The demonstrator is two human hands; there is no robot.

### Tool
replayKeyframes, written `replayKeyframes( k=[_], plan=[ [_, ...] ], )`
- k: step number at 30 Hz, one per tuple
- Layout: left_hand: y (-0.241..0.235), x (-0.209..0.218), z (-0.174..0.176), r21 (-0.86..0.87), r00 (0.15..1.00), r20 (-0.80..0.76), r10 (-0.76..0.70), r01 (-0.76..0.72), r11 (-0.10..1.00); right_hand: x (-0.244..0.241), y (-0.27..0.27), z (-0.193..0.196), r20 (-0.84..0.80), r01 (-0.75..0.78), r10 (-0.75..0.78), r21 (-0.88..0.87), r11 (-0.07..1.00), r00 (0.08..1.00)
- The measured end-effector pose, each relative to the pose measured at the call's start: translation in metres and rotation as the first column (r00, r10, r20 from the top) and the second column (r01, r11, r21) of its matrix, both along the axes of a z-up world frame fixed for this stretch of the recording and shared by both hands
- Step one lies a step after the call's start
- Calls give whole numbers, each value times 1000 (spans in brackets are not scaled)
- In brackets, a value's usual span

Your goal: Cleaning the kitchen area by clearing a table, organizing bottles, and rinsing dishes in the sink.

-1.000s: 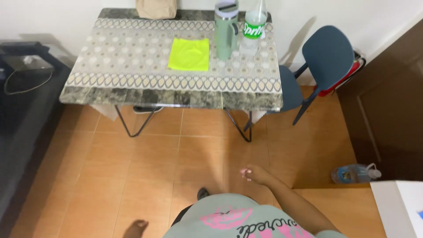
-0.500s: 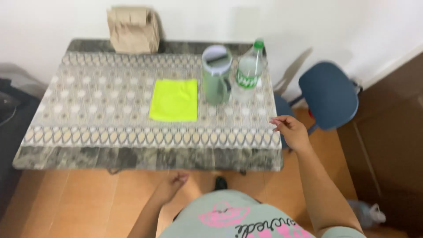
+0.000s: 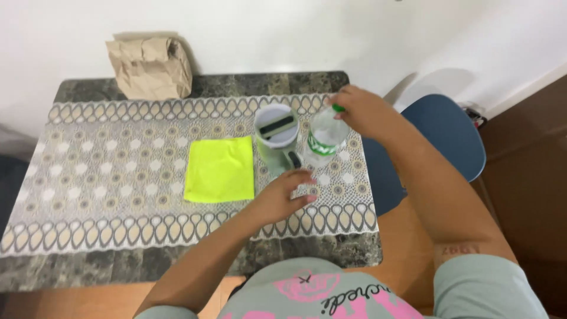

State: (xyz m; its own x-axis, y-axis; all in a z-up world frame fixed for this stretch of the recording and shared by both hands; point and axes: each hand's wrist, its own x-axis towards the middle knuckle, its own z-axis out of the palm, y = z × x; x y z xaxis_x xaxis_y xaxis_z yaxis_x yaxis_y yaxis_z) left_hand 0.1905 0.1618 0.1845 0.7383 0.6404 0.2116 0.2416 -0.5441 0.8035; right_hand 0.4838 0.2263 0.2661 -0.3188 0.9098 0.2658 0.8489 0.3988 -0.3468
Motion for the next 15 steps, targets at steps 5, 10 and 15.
replayKeyframes(
  k=[5, 10, 15],
  plan=[
    [45, 68, 26, 1, 984, -23, 178, -178, 984, 1, -18, 3, 4, -79, 79, -51, 996, 997],
    [54, 106, 20, 182, 980, 13, 199, -198, 963, -7, -44, 16, 51, -202, 204, -45, 978, 978],
    [56, 118, 13, 100, 973, -62, 222, -215, 971, -6, -37, 27, 206, -139, 178, -190, 972, 962]
  ],
)
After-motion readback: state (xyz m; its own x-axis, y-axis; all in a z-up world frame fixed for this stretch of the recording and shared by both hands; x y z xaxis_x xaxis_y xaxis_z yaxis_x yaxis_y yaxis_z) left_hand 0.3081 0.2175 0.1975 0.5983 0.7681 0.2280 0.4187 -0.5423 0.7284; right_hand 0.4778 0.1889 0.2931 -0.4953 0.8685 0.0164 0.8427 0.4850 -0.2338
